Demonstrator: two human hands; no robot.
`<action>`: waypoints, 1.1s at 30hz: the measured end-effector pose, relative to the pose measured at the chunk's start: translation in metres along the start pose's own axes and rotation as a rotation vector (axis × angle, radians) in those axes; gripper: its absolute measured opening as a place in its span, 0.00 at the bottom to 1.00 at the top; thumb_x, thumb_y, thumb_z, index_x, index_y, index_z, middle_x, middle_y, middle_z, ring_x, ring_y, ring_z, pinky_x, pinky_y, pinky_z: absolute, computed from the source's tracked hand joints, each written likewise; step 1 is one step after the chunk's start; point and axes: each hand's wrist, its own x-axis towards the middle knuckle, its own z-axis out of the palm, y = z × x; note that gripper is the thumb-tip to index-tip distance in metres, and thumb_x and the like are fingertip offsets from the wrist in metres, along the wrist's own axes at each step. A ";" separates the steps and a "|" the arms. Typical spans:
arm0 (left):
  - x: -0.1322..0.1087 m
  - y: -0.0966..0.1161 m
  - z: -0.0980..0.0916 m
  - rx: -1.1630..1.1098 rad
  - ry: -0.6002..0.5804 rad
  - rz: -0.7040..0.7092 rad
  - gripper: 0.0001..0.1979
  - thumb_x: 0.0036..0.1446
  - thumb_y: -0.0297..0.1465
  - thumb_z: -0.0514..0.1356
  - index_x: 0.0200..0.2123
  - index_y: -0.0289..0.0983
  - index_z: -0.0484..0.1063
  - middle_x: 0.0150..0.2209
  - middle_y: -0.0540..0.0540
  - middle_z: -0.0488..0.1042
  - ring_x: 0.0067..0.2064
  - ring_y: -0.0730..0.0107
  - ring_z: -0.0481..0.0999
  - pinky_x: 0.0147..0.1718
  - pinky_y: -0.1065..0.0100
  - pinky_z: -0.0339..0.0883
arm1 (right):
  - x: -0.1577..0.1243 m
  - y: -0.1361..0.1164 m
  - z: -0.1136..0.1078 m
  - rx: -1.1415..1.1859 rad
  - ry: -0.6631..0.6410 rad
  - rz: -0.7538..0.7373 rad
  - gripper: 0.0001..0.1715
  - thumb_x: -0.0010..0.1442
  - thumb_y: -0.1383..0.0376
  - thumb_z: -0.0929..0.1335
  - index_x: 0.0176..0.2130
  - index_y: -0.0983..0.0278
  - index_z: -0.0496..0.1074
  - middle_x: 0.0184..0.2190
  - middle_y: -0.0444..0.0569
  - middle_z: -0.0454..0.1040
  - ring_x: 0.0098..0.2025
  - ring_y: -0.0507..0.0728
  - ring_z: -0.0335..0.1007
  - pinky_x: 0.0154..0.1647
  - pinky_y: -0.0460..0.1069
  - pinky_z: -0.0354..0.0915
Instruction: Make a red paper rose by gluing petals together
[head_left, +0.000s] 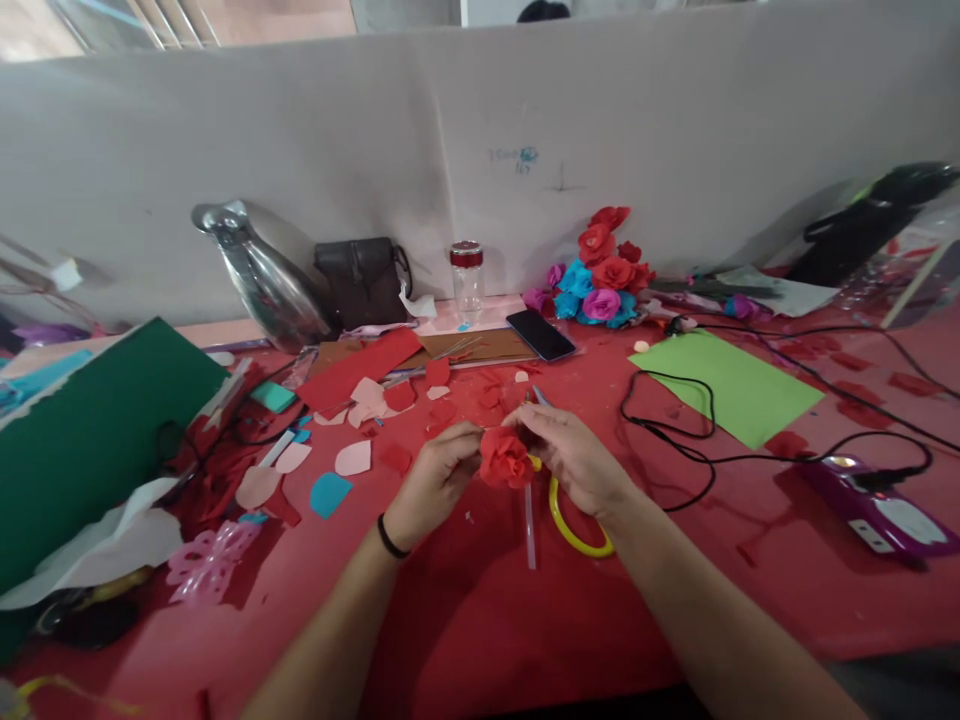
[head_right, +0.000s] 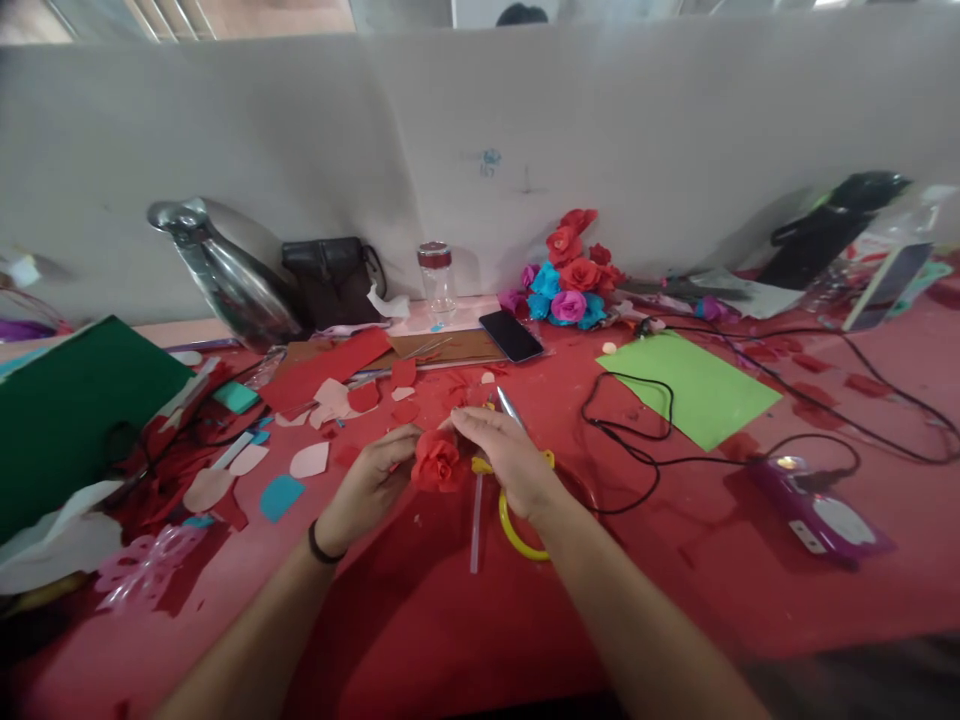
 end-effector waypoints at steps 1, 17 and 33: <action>0.000 -0.001 -0.001 0.003 -0.003 0.007 0.13 0.59 0.23 0.48 0.27 0.35 0.69 0.31 0.45 0.70 0.34 0.70 0.69 0.33 0.69 0.64 | -0.001 0.000 0.000 -0.024 -0.011 -0.005 0.20 0.47 0.49 0.72 0.28 0.64 0.76 0.25 0.43 0.73 0.29 0.51 0.66 0.33 0.47 0.61; 0.000 -0.007 0.000 0.082 -0.138 0.082 0.14 0.60 0.25 0.48 0.34 0.38 0.74 0.35 0.42 0.72 0.38 0.66 0.70 0.39 0.65 0.65 | -0.007 -0.008 -0.002 -0.208 -0.158 -0.052 0.09 0.52 0.61 0.70 0.25 0.63 0.77 0.22 0.43 0.73 0.27 0.50 0.66 0.33 0.47 0.61; -0.005 -0.016 0.013 -0.479 0.043 -0.198 0.13 0.54 0.41 0.60 0.32 0.37 0.76 0.34 0.44 0.76 0.39 0.64 0.72 0.45 0.61 0.66 | -0.004 -0.011 -0.001 0.150 -0.100 -0.025 0.30 0.55 0.41 0.62 0.40 0.61 0.75 0.33 0.50 0.77 0.35 0.55 0.72 0.36 0.49 0.66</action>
